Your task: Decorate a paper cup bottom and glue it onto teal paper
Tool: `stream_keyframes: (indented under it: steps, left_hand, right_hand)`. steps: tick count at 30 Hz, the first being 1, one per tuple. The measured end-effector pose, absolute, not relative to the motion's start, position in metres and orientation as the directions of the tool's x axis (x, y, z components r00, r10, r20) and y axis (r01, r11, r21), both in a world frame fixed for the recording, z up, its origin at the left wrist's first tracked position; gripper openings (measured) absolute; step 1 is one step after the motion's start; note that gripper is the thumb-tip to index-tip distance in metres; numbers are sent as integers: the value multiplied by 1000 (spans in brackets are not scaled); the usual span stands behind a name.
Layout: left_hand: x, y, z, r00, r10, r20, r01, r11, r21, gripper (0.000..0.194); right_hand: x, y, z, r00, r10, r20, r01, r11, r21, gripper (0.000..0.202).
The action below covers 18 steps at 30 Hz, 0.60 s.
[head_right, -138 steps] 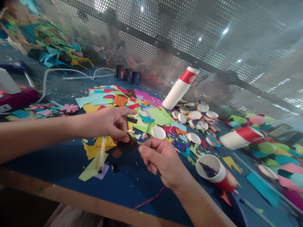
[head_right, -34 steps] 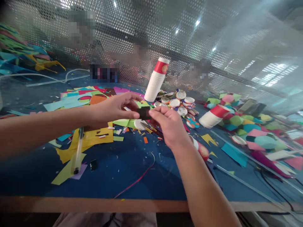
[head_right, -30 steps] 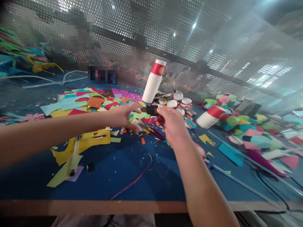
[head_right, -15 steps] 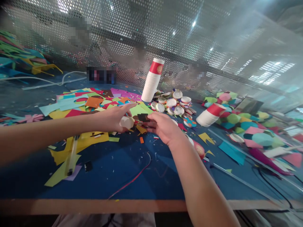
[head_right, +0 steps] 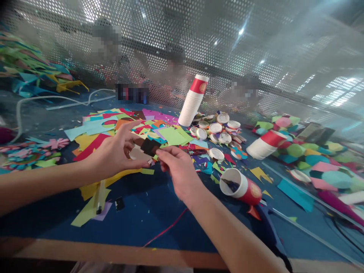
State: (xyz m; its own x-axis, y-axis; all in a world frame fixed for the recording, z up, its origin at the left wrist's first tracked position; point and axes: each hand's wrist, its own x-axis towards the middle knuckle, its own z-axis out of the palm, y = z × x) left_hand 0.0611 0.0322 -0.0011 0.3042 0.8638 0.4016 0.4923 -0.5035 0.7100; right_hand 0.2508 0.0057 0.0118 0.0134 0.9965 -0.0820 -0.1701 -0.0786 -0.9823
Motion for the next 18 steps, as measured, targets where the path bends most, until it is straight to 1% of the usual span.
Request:
stream_keyframes:
  steps: [4, 6, 10, 14, 18]
  left_hand:
    - [65, 32, -12, 295, 834, 467, 225, -535, 814, 103]
    - [66, 32, -17, 277, 832, 482, 124, -528, 840, 102]
    - [69, 29, -17, 259, 845, 469, 29, -492, 870, 97]
    - [70, 25, -10, 313, 842, 439, -118, -424, 898, 89]
    - [69, 24, -10, 339, 848, 406, -141, -381, 914, 76]
  right_hand:
    - [239, 5, 1, 37, 995, -98, -174, -90, -981, 22]
    - [234, 4, 0, 41, 994, -104, -193, -95, -977, 25]
    - [229, 2, 1, 46, 994, -96, -231, -82, -970, 32]
    - [231, 2, 3, 83, 995, -59, -260, -35, -965, 37]
    - [234, 3, 4, 85, 995, -53, -262, -29, -965, 40]
